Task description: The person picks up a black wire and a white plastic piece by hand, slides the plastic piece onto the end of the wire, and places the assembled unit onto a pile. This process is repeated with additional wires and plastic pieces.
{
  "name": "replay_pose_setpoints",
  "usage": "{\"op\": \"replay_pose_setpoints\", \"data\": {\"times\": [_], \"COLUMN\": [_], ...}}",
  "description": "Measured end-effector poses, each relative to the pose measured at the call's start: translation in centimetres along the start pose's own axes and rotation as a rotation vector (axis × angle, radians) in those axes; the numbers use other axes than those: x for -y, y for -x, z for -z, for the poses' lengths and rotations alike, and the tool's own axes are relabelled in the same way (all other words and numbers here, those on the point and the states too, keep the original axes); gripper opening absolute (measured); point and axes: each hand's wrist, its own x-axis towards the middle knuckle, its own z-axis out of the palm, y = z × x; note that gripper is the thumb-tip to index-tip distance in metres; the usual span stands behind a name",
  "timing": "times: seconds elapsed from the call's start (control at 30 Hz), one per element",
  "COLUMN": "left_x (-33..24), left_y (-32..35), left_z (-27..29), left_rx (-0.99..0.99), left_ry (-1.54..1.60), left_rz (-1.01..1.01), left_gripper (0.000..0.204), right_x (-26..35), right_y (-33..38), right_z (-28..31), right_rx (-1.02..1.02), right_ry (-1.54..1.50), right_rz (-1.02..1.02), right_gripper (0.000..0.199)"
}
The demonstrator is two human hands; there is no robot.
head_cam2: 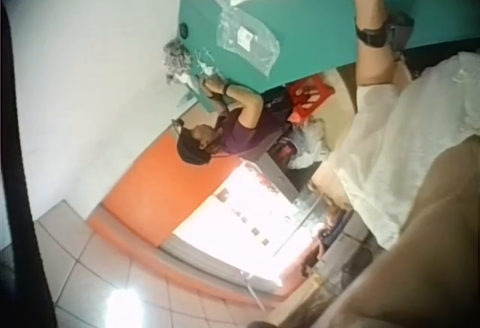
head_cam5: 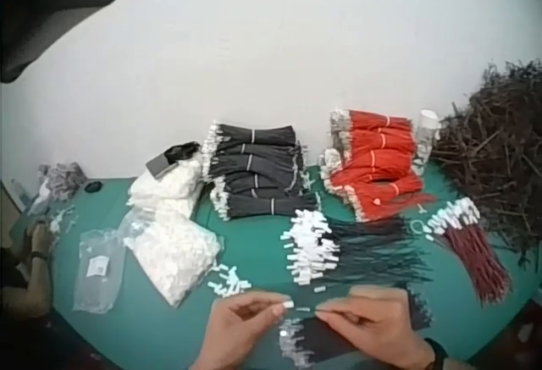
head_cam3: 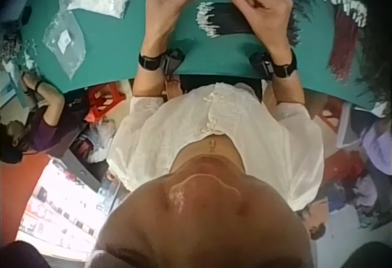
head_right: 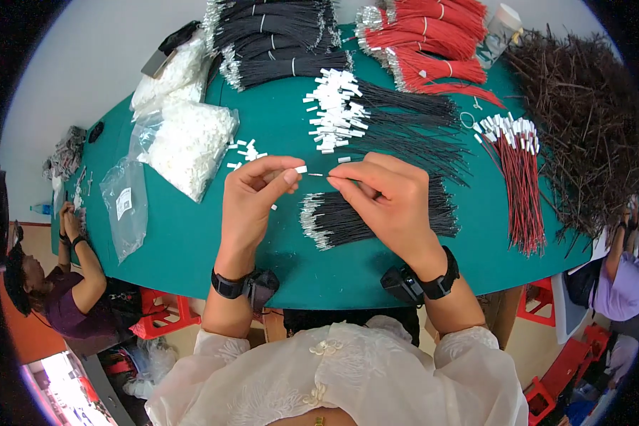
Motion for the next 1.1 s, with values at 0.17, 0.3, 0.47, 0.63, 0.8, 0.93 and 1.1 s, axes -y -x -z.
{"op": "replay_pose_setpoints", "data": {"times": [0.17, 0.3, 0.47, 0.63, 0.8, 0.93, 1.1], "left_x": [-0.02, 0.05, -0.13, 0.07, 0.15, 0.36, 0.49], "left_y": [0.09, 0.01, 0.14, 0.22, 0.11, 0.08, 0.02], "left_z": [-0.08, -0.29, -0.24, -0.06, -0.05, 0.18, -0.23], "left_rx": [0.003, 0.005, 0.013, 0.025, 0.022, 0.019, 0.015], "left_ry": [-0.003, -0.013, 0.004, 0.01, -0.022, -0.021, 0.029], "left_rz": [0.016, -0.029, -0.009, 0.009, -0.008, -0.025, -0.025], "left_gripper": [0.017, 0.017, 0.017, 0.017, 0.017, 0.018, 0.017], "right_x": [-0.2, -0.13, -0.05, -0.02, -0.21, 0.05, -0.03], "right_y": [0.03, 0.09, 0.14, 0.26, 0.19, 0.04, 0.12], "right_z": [-0.16, -0.28, -0.27, -0.3, -0.29, -0.34, -0.29], "right_rx": [-0.008, -0.017, -0.002, -0.006, -0.007, -0.015, -0.029], "right_ry": [0.035, 0.018, 0.02, 0.008, 0.01, 0.004, 0.0], "right_rz": [0.025, 0.01, 0.0, -0.019, -0.011, -0.01, -0.019], "right_gripper": [0.014, 0.014, 0.014, 0.014, 0.012, 0.012, 0.011]}}
